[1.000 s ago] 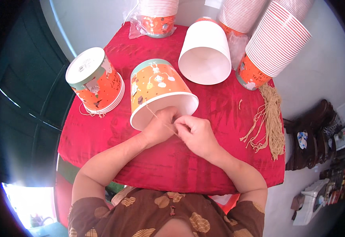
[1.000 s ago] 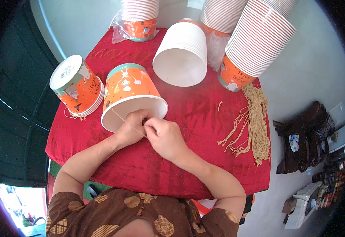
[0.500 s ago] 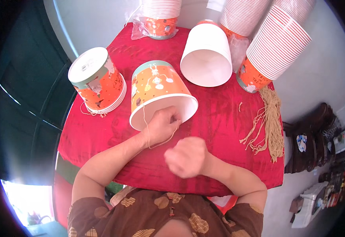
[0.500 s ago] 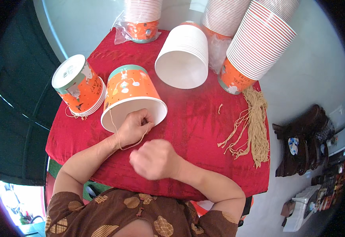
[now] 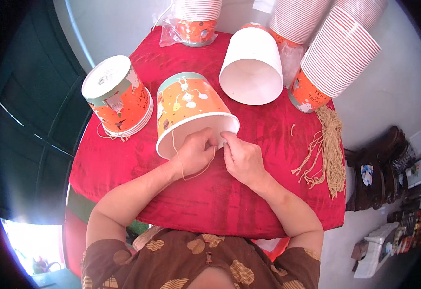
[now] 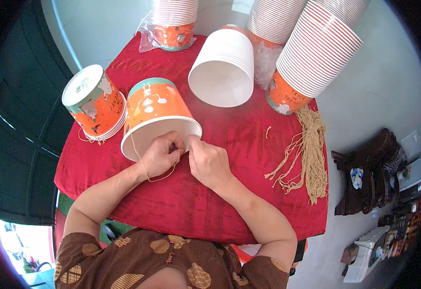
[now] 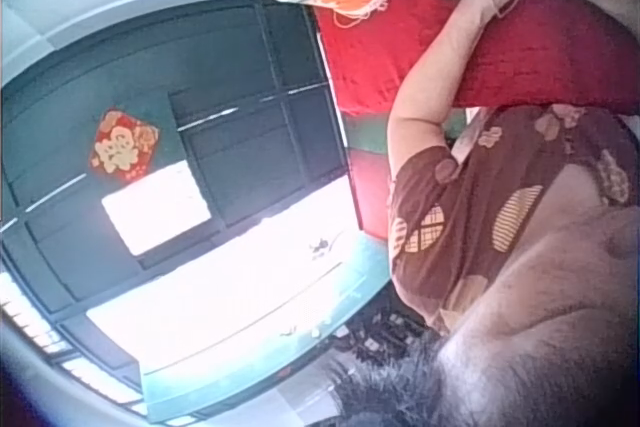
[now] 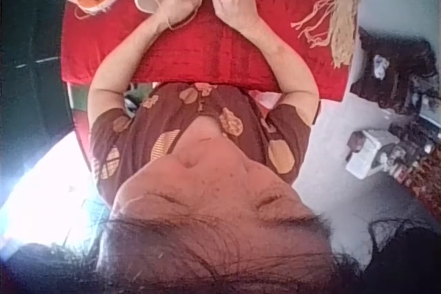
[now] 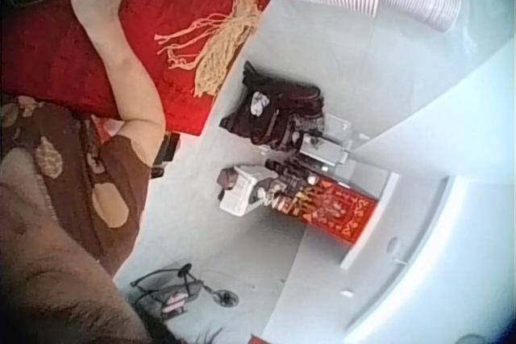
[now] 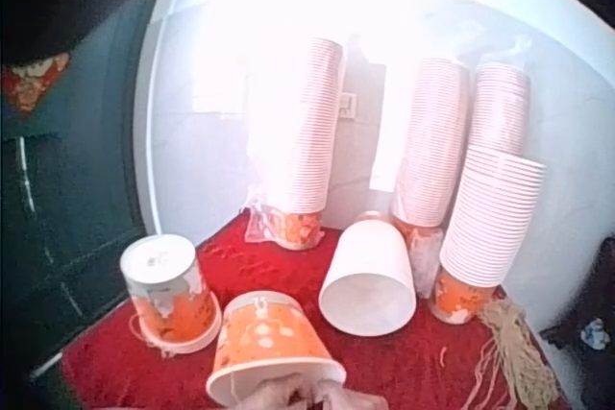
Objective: The recorder is threading twine through pre-punched holes in paper cups using a needle to attach handles.
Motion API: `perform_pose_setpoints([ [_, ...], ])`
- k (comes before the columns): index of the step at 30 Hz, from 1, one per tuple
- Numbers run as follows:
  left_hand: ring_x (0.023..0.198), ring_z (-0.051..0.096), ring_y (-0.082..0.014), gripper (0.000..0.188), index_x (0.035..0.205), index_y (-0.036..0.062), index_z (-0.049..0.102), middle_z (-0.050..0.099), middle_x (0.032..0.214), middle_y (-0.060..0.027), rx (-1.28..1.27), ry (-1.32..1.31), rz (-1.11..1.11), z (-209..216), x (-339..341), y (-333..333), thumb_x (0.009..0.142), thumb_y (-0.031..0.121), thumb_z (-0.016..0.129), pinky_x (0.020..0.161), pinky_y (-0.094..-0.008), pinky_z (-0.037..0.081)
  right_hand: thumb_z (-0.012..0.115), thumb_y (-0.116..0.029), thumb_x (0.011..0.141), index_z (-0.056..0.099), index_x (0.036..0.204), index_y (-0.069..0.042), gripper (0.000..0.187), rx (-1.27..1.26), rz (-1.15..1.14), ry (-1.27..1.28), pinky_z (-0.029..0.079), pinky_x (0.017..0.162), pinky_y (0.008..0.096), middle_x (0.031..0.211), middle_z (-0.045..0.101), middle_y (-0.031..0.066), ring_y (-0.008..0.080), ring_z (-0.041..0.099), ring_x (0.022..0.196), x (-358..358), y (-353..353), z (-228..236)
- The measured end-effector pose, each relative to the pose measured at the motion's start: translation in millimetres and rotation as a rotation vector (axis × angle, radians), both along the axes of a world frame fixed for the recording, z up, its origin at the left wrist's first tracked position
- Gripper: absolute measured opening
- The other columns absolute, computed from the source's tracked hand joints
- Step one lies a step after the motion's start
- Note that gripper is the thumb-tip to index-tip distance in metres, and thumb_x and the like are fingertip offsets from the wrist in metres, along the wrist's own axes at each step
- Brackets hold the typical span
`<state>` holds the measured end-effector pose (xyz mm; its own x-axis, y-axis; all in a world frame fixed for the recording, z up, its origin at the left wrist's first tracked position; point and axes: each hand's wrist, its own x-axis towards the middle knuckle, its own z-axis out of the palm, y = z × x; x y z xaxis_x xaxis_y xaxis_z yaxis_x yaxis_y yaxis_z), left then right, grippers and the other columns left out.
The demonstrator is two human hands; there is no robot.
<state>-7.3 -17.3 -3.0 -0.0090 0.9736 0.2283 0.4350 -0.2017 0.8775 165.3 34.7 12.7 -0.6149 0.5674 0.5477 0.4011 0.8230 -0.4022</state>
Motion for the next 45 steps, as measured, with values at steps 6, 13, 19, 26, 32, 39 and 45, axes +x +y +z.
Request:
perform_pose_setpoints([
  [6, 0.068, 0.053, -0.0086, 0.007, 0.087, 0.0011, 0.056, 0.058, 0.074, -0.0030, 0.027, 0.016, 0.017, -2, 2, -2, 0.084, -0.002, 0.061, 0.060, -0.0264, 0.047, 0.060, -0.002, 0.084, 0.059, 0.106, -0.004, 0.023, -0.076, 0.072, -0.017, 0.051, 0.051, 0.0433, 0.070, 0.065, 0.0171, 0.0343, 0.065, 0.060, 1, 4, -8],
  [13, 0.067, 0.053, -0.0070, 0.006, 0.086, 0.0007, 0.057, 0.058, 0.073, -0.0020, 0.028, 0.022, 0.017, -1, 3, -2, 0.084, -0.002, 0.063, 0.058, -0.0252, 0.046, 0.062, -0.002, 0.083, 0.059, 0.100, -0.004, 0.017, -0.048, 0.088, 0.010, 0.050, 0.048, 0.0424, 0.067, 0.064, 0.0154, 0.0332, 0.064, 0.057, 1, 9, -14],
  [19, 0.065, 0.054, -0.0074, 0.007, 0.086, 0.0005, 0.058, 0.059, 0.073, -0.0018, -0.039, -0.058, 0.011, -2, 2, 0, 0.084, -0.001, 0.064, 0.056, -0.0247, 0.046, 0.063, -0.001, 0.083, 0.057, 0.093, -0.005, 0.012, 0.004, 0.101, 0.048, 0.047, 0.044, 0.0418, 0.060, 0.059, 0.0139, 0.0318, 0.061, 0.051, -1, 10, -17],
  [26, 0.067, 0.059, -0.0141, 0.009, 0.087, 0.0006, 0.058, 0.061, 0.073, -0.0067, 0.095, 0.184, 0.000, 8, 4, 6, 0.082, 0.000, 0.065, 0.059, -0.0304, 0.048, 0.060, -0.002, 0.084, 0.055, 0.088, -0.003, 0.006, -0.031, 0.071, 0.076, 0.047, 0.045, 0.0436, 0.060, 0.059, 0.0161, 0.0338, 0.062, 0.053, -2, 12, -15],
  [32, 0.069, 0.060, -0.0270, 0.008, 0.086, 0.0012, 0.056, 0.061, 0.074, -0.0131, 0.119, 0.265, 0.035, 13, 10, 11, 0.083, 0.002, 0.064, 0.065, -0.0364, 0.049, 0.058, 0.000, 0.085, 0.056, 0.091, -0.003, 0.007, -0.091, 0.074, 0.122, 0.049, 0.049, 0.0413, 0.064, 0.061, 0.0160, 0.0327, 0.064, 0.057, 0, 20, -15],
  [39, 0.061, 0.058, -0.0137, 0.010, 0.085, 0.0000, 0.054, 0.060, 0.072, -0.0082, -0.147, -0.049, 0.055, 13, 3, 20, 0.088, 0.006, 0.062, 0.051, -0.0282, 0.047, 0.055, 0.002, 0.087, 0.056, 0.091, 0.000, 0.005, -0.291, 0.092, 0.116, 0.054, 0.059, 0.0330, 0.071, 0.067, 0.0123, 0.0224, 0.070, 0.066, 4, 28, -19],
  [45, 0.057, 0.057, -0.0121, 0.009, 0.085, -0.0013, 0.054, 0.060, 0.072, -0.0080, -0.298, -0.269, 0.049, 19, 1, 18, 0.088, 0.006, 0.059, 0.045, -0.0246, 0.045, 0.057, 0.004, 0.083, 0.059, 0.087, 0.002, 0.005, -0.370, 0.260, 0.122, 0.053, 0.063, 0.0301, 0.076, 0.068, 0.0126, 0.0180, 0.068, 0.071, 9, 32, -11],
])
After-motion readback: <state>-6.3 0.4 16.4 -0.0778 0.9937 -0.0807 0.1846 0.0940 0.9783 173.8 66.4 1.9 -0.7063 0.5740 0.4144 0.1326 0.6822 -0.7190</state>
